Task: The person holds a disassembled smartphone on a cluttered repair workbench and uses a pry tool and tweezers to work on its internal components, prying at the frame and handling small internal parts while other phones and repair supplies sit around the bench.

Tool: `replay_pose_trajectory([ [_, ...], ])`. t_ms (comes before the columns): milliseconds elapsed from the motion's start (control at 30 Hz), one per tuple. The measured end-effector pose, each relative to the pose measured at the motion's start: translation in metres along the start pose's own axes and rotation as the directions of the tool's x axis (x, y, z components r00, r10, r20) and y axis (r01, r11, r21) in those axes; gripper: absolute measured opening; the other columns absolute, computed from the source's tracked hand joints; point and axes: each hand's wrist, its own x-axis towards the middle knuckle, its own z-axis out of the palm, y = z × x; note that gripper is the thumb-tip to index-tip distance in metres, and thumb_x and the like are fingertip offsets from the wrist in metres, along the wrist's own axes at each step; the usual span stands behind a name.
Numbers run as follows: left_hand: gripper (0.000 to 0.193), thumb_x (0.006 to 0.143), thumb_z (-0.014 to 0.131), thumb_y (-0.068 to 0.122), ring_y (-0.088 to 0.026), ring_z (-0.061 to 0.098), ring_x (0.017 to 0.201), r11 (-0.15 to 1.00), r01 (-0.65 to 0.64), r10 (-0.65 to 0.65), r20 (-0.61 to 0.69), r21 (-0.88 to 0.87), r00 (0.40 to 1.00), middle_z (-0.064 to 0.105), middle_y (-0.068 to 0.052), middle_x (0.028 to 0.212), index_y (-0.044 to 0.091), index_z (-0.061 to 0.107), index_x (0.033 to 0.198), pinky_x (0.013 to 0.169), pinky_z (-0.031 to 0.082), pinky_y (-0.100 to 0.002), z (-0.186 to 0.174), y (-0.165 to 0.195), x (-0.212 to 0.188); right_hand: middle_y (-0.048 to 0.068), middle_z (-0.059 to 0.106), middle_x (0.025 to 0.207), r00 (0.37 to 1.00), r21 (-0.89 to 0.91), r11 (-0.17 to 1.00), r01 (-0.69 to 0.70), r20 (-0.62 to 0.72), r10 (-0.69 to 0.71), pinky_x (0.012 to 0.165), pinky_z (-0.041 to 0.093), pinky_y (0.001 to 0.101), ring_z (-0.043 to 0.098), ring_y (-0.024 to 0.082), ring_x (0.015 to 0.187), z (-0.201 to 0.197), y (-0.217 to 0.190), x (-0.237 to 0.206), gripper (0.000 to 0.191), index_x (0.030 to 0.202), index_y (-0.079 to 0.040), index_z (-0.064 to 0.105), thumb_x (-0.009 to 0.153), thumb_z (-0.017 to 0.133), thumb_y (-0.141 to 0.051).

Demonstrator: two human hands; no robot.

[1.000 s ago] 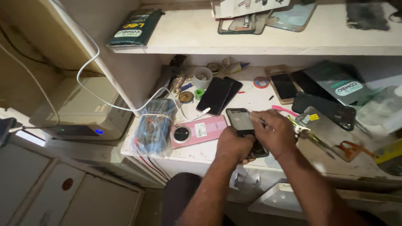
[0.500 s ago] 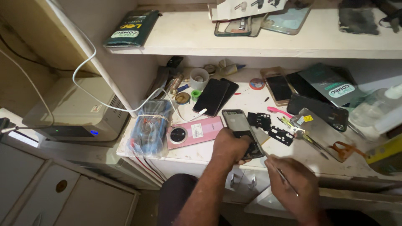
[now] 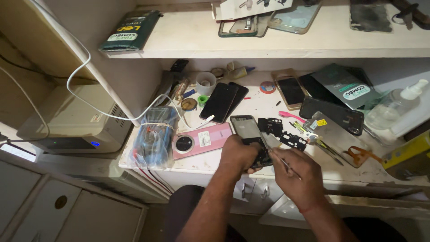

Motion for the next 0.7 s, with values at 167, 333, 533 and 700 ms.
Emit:
replay_pose_trajectory([
  [167, 0.027, 0.084, 0.073, 0.015, -0.02, 0.066, 0.043, 0.998, -0.046, 0.047, -0.045, 0.039, 0.998, 0.07, -0.017, 0.063, -0.011, 0.069, 0.083, 0.038, 0.05, -0.031, 0.002, -0.002, 0.001, 0.014, 0.074, 0.093, 0.993, 0.009, 0.994, 0.113, -0.011, -0.113, 0.068, 0.057, 0.0289, 0.074, 0.022, 0.079, -0.021, -0.006, -0.023, 0.019, 0.101, -0.003, 0.071, 0.083, 0.077, -0.002],
  [333, 0.025, 0.086, 0.071, 0.012, -0.022, 0.064, 0.042, 0.999, 0.004, -0.002, 0.031, -0.051, 1.0, 0.069, -0.019, 0.063, -0.013, 0.069, 0.084, 0.035, 0.047, -0.033, 0.002, -0.004, 0.002, 0.013, 0.075, 0.09, 0.999, 0.077, 0.996, 0.054, -0.01, -0.053, 0.062, 0.055, 0.0268, 0.073, 0.017, 0.073, -0.015, 0.003, -0.02, 0.021, 0.105, -0.004, 0.073, 0.084, 0.078, -0.004],
  [533, 0.023, 0.085, 0.069, 0.01, -0.023, 0.066, 0.044, 0.995, 0.019, -0.014, 0.053, -0.098, 0.998, 0.069, -0.019, 0.064, -0.012, 0.068, 0.084, 0.035, 0.047, -0.033, 0.0, -0.003, 0.003, 0.013, 0.077, 0.088, 0.997, 0.069, 0.996, -0.065, 0.043, 0.062, 0.058, 0.055, 0.0292, 0.072, 0.018, 0.067, 0.019, 0.027, 0.02, 0.015, 0.099, -0.006, 0.079, 0.084, 0.079, -0.006],
  [700, 0.023, 0.084, 0.069, 0.009, -0.024, 0.068, 0.044, 0.994, -0.027, 0.03, 0.032, -0.104, 0.999, 0.069, -0.019, 0.063, -0.013, 0.069, 0.083, 0.036, 0.049, -0.034, 0.0, -0.005, 0.002, 0.012, 0.077, 0.094, 0.999, 0.129, 0.991, -0.035, 0.014, 0.033, 0.068, 0.058, 0.0294, 0.076, 0.02, 0.079, 0.038, 0.038, 0.039, 0.012, 0.099, -0.005, 0.077, 0.087, 0.079, -0.008],
])
